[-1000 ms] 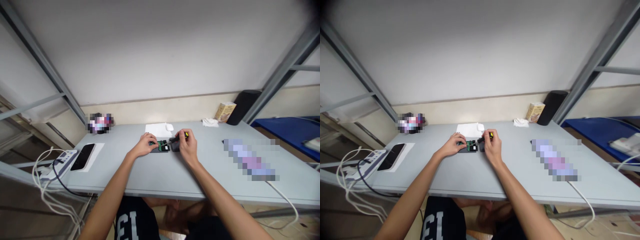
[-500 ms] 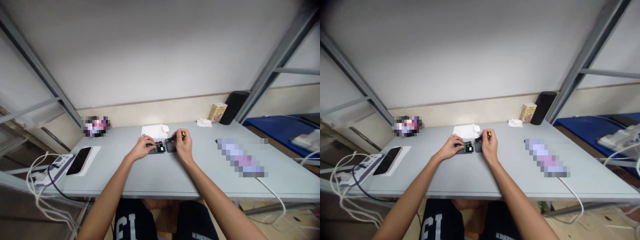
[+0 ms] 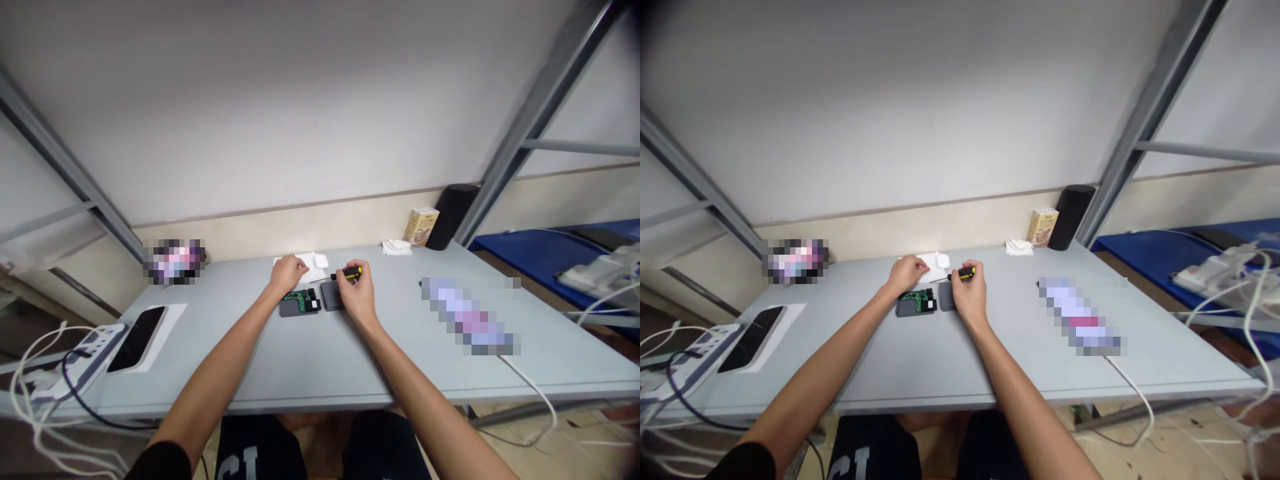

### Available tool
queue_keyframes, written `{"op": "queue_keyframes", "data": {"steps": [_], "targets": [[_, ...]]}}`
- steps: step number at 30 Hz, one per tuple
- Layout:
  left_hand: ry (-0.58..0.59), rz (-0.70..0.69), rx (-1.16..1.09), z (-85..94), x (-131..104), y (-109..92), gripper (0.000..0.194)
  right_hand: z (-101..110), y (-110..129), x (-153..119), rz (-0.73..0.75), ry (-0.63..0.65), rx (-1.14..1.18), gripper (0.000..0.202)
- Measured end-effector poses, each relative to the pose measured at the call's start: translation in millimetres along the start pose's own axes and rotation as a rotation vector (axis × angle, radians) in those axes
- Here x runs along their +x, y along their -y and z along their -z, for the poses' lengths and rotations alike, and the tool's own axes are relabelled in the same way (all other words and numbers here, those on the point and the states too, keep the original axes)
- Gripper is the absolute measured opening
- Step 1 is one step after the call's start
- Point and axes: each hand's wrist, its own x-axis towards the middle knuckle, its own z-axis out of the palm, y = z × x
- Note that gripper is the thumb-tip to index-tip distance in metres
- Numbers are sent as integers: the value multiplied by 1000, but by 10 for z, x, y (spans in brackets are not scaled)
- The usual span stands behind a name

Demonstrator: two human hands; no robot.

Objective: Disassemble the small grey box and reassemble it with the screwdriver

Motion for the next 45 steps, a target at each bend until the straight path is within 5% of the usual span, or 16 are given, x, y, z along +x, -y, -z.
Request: {"op": "queue_keyframes", "data": {"steps": [6, 10, 18, 22, 30, 45], "targets": [[58, 36, 9, -111, 134, 27, 15, 9, 40, -14, -3, 7, -27, 34], [63, 15, -4, -34, 85, 70, 22, 21, 44, -19, 4, 3, -48, 35], [21, -41, -192, 194, -472, 265, 43, 11, 128, -24, 83, -39, 93, 54], [52, -74, -306, 195, -694, 405, 44, -75, 229, -12, 128, 110, 45, 44], [110, -154, -422, 218, -713, 497, 35, -539, 392, 122, 330, 432, -135, 37], [125, -161, -443, 288, -734, 418, 24, -655, 313, 37, 363, 427, -81, 32]]}}
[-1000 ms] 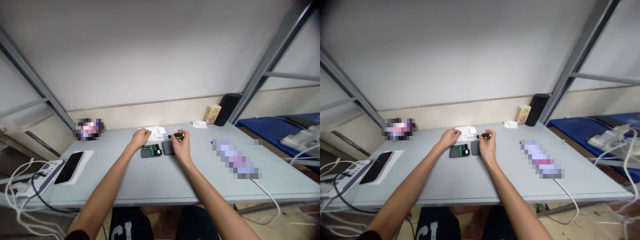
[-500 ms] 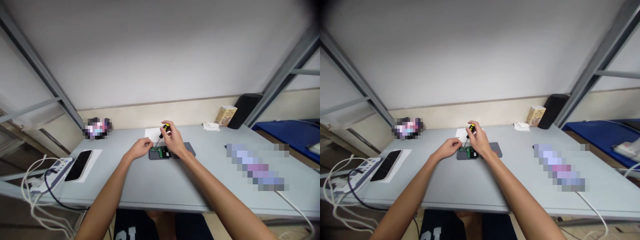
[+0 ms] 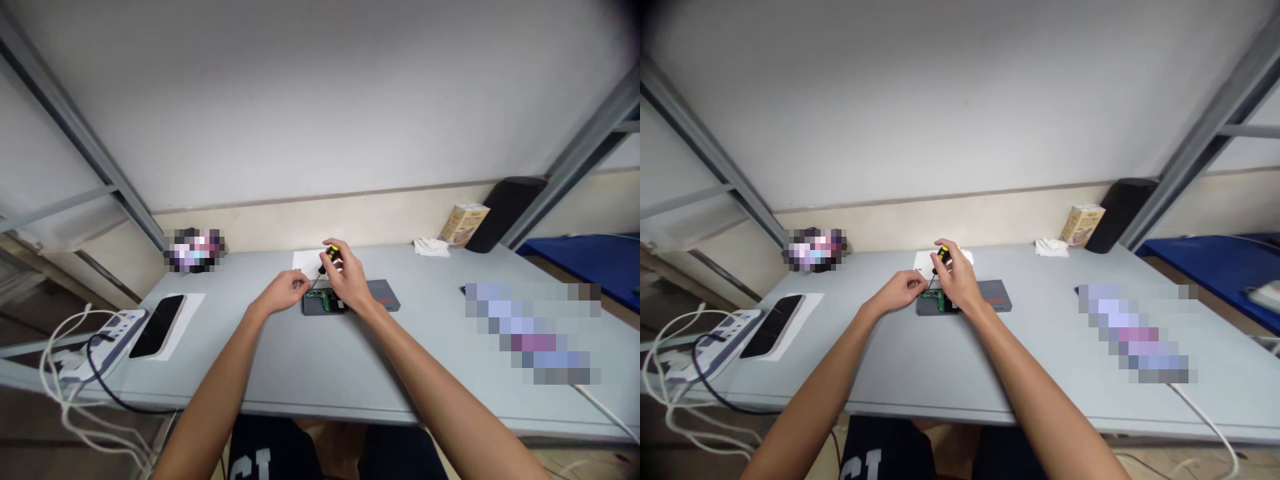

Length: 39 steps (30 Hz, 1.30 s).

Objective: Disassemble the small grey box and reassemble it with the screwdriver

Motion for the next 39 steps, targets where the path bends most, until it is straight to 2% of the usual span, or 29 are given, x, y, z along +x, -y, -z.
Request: {"op": "queue_keyframes", "data": {"steps": [8, 15, 18, 23, 28, 31, 34, 39], "targets": [[-2, -3, 8, 0, -4, 2, 23, 0, 19, -62, 29, -6, -35, 32], [17, 13, -13, -20, -9, 3, 23, -12, 78, -23, 69, -9, 41, 34], [20, 29, -29, -22, -12, -4, 23, 15, 102, 34, 28, 78, 147, 34], [36, 65, -48, -22, -1, -15, 20, 35, 149, 166, 18, 240, 199, 18], [39, 80, -52, -20, 3, -28, 20, -6, 87, 268, 47, 128, 178, 11], [38, 91, -37, -18, 4, -44, 20, 33, 35, 248, 2, 185, 277, 23], [47, 106, -30, -14, 8, -61, 20, 89, 47, 187, -8, 233, 328, 21], [44, 113, -14, -9, 6, -64, 22, 93, 111, 139, 28, 85, 220, 8]]}}
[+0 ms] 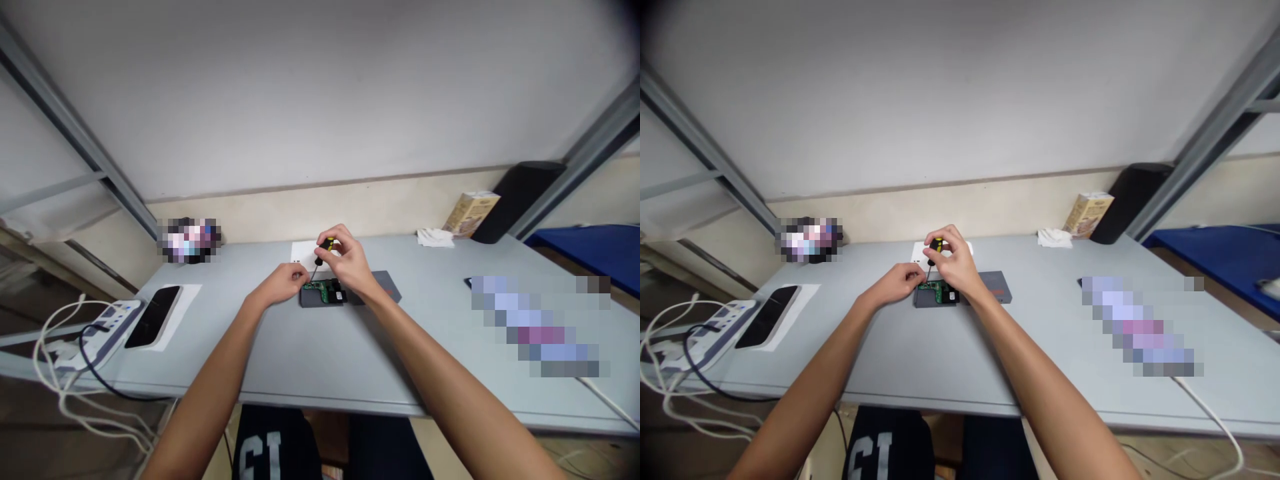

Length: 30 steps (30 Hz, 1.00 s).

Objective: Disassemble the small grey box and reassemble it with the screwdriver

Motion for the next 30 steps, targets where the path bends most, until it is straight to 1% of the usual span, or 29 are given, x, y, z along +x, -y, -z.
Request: {"op": "queue_keyframes", "data": {"steps": [2, 4, 6, 8, 11, 13, 15, 17, 20, 22, 23, 27, 29, 30], "targets": [[2, 4, -3, -2, -3, 9, 22, -13, 6, -1, -9, 12, 29, 10], [3, 6, 0, -4, -6, 17, 22, -22, 11, -6, -29, 61, 96, 18], [3, 5, 13, -7, -7, 22, 21, -28, 20, -13, -47, 91, 136, 19], [1, 6, 23, -9, -6, 22, 21, -33, 27, -17, -39, 62, 108, 15], [-8, 13, 30, -8, -7, 15, 21, -32, 10, -10, -17, -29, 29, 11], [-9, 13, 29, -4, -8, 11, 21, -20, -21, -5, -24, -25, 37, 11], [-3, 11, 22, -1, -10, 11, 22, -4, -52, -7, -49, 25, 101, 21], [0, 12, 16, -1, -10, 15, 22, 8, -69, -15, -70, 59, 158, 24], [-8, 12, 20, -9, -5, 30, 23, 9, -57, -22, -54, 1, 100, 15], [-6, 9, 20, -15, -1, 44, 24, 4, -46, -17, -36, -43, 25, 12], [-4, 7, 17, -17, 0, 50, 23, 1, -46, -12, -33, -44, 11, 12], [-4, -3, -10, -19, 1, 56, 22, -5, -87, -6, -59, 45, 127, 27], [-11, -1, -13, -18, 0, 47, 22, -5, -104, -13, -75, 73, 151, 25], [-13, 3, -10, -19, 0, 43, 22, -4, -107, -17, -72, 63, 133, 23]]}}
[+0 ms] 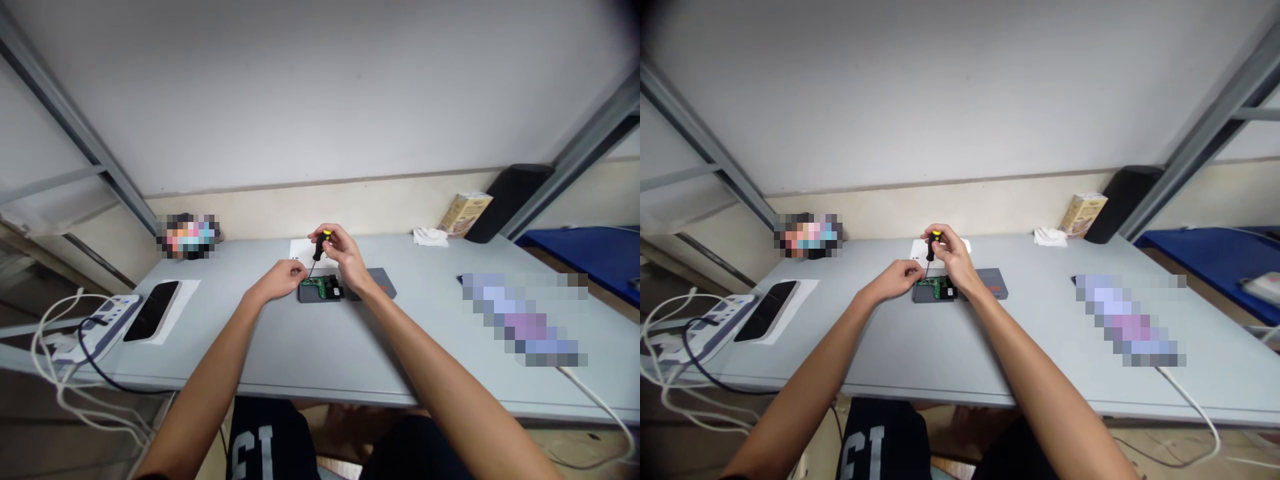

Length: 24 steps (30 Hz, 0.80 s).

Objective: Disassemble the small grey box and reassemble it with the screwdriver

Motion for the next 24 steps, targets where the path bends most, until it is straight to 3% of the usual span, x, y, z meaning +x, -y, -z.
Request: {"op": "queue_keyframes", "data": {"steps": [4, 10, 15, 21, 24], "targets": [[0, 7, 8, -4, -3, 1, 21, 16, 18, 10, 35, -107, -98, 16], [1, 3, 2, -10, 5, 44, 22, 57, -9, 34, -28, 0, 44, 25], [3, 3, 5, -10, 12, 43, 22, 78, -70, 31, -19, -130, -52, 22], [10, 13, 5, -5, 3, 14, 23, 86, -52, 24, -20, -5, 113, 27], [11, 33, 22, -10, 2, 16, 23, 47, -27, 10, -17, -78, 3, 18]]}}
